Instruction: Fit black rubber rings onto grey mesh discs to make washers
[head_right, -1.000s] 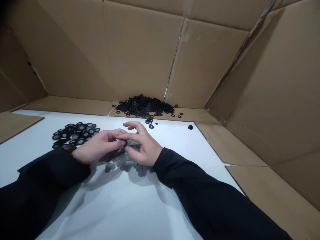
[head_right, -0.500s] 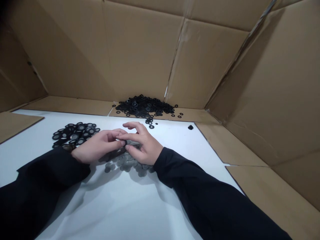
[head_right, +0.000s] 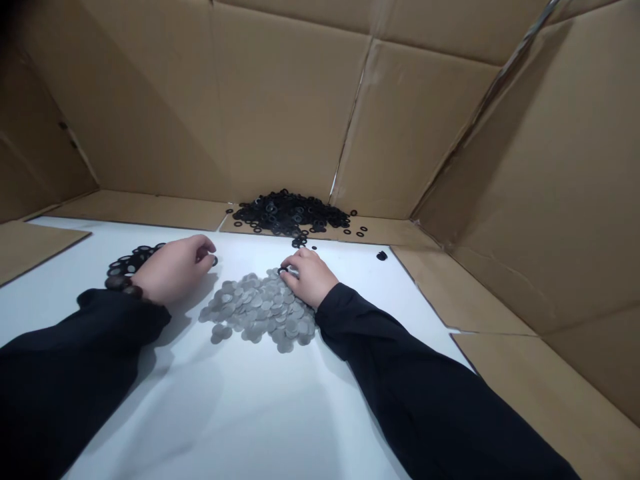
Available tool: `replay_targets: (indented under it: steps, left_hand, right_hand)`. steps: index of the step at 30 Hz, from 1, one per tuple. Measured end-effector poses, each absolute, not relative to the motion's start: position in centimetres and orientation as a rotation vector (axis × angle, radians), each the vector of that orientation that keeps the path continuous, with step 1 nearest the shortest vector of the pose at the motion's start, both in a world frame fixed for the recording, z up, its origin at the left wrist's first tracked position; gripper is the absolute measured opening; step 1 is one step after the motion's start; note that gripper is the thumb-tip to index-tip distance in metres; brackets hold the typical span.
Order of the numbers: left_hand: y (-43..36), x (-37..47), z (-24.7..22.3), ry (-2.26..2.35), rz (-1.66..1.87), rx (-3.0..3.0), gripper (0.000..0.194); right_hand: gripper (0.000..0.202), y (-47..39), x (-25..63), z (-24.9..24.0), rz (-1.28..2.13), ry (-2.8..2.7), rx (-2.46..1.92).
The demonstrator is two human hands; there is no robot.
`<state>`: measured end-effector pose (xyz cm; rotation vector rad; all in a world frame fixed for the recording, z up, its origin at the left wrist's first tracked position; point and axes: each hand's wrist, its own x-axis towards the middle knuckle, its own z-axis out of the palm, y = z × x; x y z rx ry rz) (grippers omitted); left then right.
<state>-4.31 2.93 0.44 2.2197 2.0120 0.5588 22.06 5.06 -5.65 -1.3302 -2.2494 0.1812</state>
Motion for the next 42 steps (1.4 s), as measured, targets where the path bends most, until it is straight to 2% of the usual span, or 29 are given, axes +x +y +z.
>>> replay_targets:
  steps: [5, 10, 14, 17, 21, 27, 35, 42]
  left_hand:
    - [3.7, -5.6, 0.0, 2.092, 0.305, 2.45, 0.028]
    - [4.2, -6.0, -0.1, 2.115, 0.312, 2.57, 0.032]
    - [2.9, -3.7, 0.3, 1.69, 0.764, 2.312, 0.03]
    - [1.5, -1.5, 0.1, 1.368, 0.716, 1.895, 0.035]
    - [0.7, -0.2, -0.6, 1.183, 0.716, 1.771, 0.032]
    - [1.1, -0.7, -1.0, 1.364, 0.779, 1.742, 0.031]
    - [1.0, -0.4, -1.2, 1.322, 0.797, 1.676, 0.021]
    - [1.0, -0.6, -1.1, 1.326, 0.847, 1.651, 0.021]
  right_hand:
    - [0.018, 4.8, 21.9, -5.1, 0.212, -2.206, -1.334]
    - [0.019, 4.3, 21.4, -4.5, 0.181, -2.143, -1.198]
    - [0.017, 3.2, 20.5, -3.9, 0.201, -2.159, -1.035]
    - [0.019, 2.2, 19.7, -3.3, 0.159, -2.186, -0.918]
    - [0.02, 1.6, 19.1, -3.0, 0.145, -2.246, -0.795]
    - [0.03, 1.8, 19.6, -3.1, 0.317, -2.347, -1.145]
    - [0.006, 1.6, 19.1, -2.4, 0.501, -2.304, -1.206]
    - [0.017, 2.0, 19.3, -2.0, 0.879, -2.081, -1.332]
